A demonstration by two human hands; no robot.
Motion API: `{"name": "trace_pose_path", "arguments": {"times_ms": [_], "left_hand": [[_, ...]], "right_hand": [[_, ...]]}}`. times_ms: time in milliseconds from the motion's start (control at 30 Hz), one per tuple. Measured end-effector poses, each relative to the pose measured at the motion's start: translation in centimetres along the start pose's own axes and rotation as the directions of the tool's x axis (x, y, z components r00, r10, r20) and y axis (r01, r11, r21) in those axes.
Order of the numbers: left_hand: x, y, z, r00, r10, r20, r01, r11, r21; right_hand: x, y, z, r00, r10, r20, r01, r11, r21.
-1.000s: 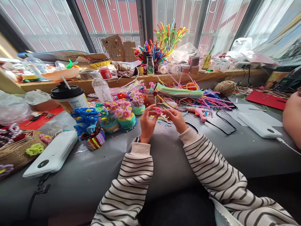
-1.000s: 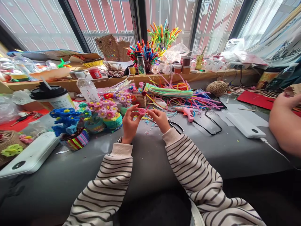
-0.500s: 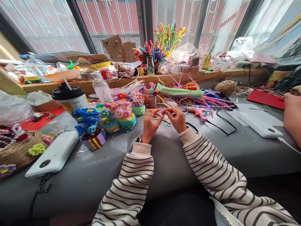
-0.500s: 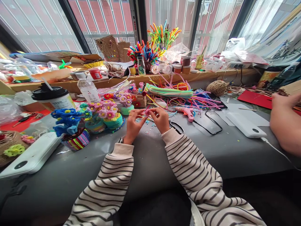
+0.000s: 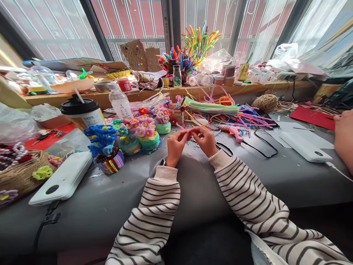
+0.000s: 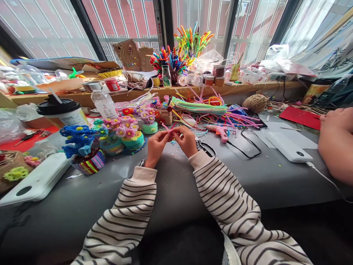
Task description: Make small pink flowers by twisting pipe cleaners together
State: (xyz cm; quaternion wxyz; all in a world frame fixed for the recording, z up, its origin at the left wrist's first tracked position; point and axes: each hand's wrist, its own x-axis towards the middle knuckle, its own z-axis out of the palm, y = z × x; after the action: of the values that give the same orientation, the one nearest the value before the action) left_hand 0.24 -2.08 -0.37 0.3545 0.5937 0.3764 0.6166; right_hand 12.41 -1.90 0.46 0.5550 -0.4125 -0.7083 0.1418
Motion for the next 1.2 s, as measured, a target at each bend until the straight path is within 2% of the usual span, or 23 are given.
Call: {"name": "trace_pose_path", "arguments": {"times_ms": [233, 600, 800, 1000, 1200], "left_hand": [[0.19, 0.14, -0.03, 0.995, -0.102, -0.003, 0.101, 0.987, -0.126], [0.16, 0.21, 0.01, 0.991, -0.130, 0.011, 0.130, 0.980, -0.151], [0.14, 0.28, 0.08, 0.986, -0.167, -0.005, 0.164, 0.972, -0.168], [0.20, 0.16, 0.15, 0.986, -0.167, -0.001, 0.163, 0.969, -0.186], [0.06, 0.35, 0.19, 0.997, -0.071, -0.041, 0.065, 0.990, -0.127]], "right_hand": [[-0.19, 0.22, 0.06, 1.000, -0.012, 0.016, 0.012, 1.000, 0.027], [-0.24, -0.15, 0.09, 0.999, -0.021, 0.035, 0.020, 0.999, 0.032], [-0.33, 0.27, 0.25, 0.997, -0.072, 0.035, 0.074, 0.996, -0.056], [-0.36, 0.53, 0.29, 0.986, -0.162, 0.041, 0.166, 0.979, -0.122], [-0.38, 0.33, 0.27, 0.996, -0.084, -0.018, 0.083, 0.994, -0.065]]}}
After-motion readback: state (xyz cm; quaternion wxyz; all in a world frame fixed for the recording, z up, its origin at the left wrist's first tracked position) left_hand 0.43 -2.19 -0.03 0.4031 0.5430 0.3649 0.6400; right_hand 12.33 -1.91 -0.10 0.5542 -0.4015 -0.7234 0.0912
